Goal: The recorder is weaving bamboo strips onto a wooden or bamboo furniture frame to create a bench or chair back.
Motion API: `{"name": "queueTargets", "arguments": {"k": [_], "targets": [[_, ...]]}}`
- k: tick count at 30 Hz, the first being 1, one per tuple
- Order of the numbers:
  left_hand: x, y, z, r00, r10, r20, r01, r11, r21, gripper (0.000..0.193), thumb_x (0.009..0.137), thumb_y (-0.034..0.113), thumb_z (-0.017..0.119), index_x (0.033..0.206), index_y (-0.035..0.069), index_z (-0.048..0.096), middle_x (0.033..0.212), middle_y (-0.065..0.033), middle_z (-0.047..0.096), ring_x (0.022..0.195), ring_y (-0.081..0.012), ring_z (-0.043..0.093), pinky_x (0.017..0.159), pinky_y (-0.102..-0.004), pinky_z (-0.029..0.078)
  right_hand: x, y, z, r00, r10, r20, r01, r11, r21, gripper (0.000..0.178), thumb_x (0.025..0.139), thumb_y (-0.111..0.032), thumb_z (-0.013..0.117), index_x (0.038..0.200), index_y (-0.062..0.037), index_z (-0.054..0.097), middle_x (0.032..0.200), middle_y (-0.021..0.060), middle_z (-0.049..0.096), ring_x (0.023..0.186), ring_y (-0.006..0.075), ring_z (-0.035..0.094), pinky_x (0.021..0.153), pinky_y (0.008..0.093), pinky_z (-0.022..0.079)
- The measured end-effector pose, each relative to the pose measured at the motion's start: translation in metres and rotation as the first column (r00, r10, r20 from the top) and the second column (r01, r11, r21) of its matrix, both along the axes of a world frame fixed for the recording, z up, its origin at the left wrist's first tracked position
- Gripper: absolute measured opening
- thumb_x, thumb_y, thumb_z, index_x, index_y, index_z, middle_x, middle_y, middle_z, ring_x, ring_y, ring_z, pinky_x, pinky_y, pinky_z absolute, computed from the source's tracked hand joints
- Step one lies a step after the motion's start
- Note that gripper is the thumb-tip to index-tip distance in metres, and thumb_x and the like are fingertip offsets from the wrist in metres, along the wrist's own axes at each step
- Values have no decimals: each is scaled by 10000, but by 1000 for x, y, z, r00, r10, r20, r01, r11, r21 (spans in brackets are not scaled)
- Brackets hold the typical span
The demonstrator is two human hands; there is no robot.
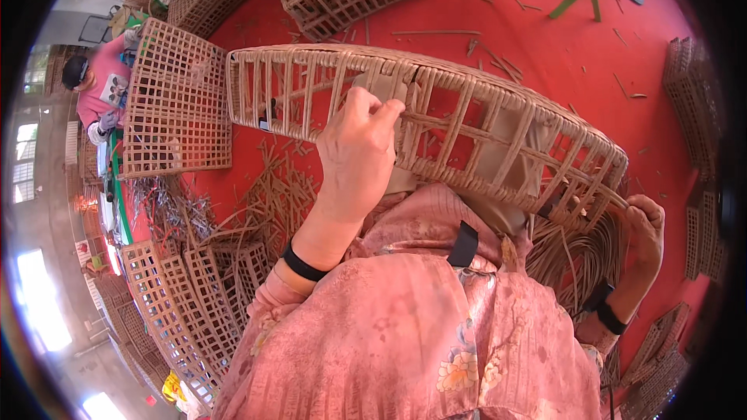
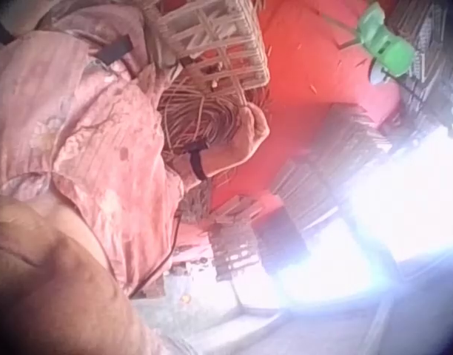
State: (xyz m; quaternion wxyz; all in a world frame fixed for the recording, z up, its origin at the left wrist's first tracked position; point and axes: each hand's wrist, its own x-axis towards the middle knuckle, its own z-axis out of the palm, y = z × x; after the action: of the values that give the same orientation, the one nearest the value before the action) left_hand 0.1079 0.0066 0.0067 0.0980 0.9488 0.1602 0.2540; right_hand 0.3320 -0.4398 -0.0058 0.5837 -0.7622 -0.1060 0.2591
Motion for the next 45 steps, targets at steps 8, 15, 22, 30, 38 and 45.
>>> {"name": "queueTargets", "arguments": {"k": [8, 15, 22, 30, 38, 45], "targets": [[22, 19, 37, 947, -225, -231, 265, 951, 159, 47, 787, 12, 648, 769, 46, 621, 836, -99, 553, 791, -275, 644, 685, -402, 521, -2, 17, 10, 994, 96, 50, -91, 991, -94, 111, 865, -115, 751, 935, -36, 717, 711, -78, 561, 617, 8, 457, 541, 201, 348], [23, 23, 40, 908, -308, -283, 379, 893, 242, 86, 763, 25, 633, 706, 47, 573, 812, -102, 535, 795, -270, 623, 693, -391, 497, -3, 21, 8, 999, 40, -23, -43, 993, -112, 64, 869, -77, 733, 912, -35, 711, 697, -70, 558, 610, 14, 468, 546, 199, 370], [20, 25, 32, 887, -328, -325, 416, 873, 254, 55, 784, 23, 643, 766, 53, 600, 828, -108, 550, 793, -268, 640, 687, -393, 494, 4, 21, 8, 997, 79, -7, -79, 989, -126, 91, 852, -67, 729, 930, -34, 697, 704, -66, 565, 609, 13, 475, 539, 196, 361], [-9, 34, 16, 986, -140, -88, 72, 840, -538, 215, 907, 2, 615, 1116, 52, 600, 944, -99, 677, 771, -208, 669, 720, -327, 537, -8, 40, 3, 998, 58, -38, -59, 998, -9, 79, 847, -46, 710, 910, -51, 662, 740, -75, 565, 635, 10, 489, 544, 181, 380], [-3, 43, 4, 975, -201, -93, 108, 797, -595, 276, 920, 13, 597, 1188, 77, 587, 911, -63, 674, 714, -124, 650, 667, -288, 539, -21, 47, 8, 999, 10, -52, -8, 999, 40, 76, 845, -20, 683, 912, -40, 654, 736, -58, 558, 637, 17, 479, 560, 187, 383], [-16, 42, 6, 998, -59, 13, 44, 548, -835, 236, 914, -19, 642, 1141, 43, 625, 866, -12, 644, 669, -40, 558, 585, -218, 490, -24, 14, 25, 993, -115, 30, 118, 985, -127, 190, 846, -200, 730, 836, -23, 660, 704, -44, 544, 666, 49, 470, 608, 225, 363]]}}
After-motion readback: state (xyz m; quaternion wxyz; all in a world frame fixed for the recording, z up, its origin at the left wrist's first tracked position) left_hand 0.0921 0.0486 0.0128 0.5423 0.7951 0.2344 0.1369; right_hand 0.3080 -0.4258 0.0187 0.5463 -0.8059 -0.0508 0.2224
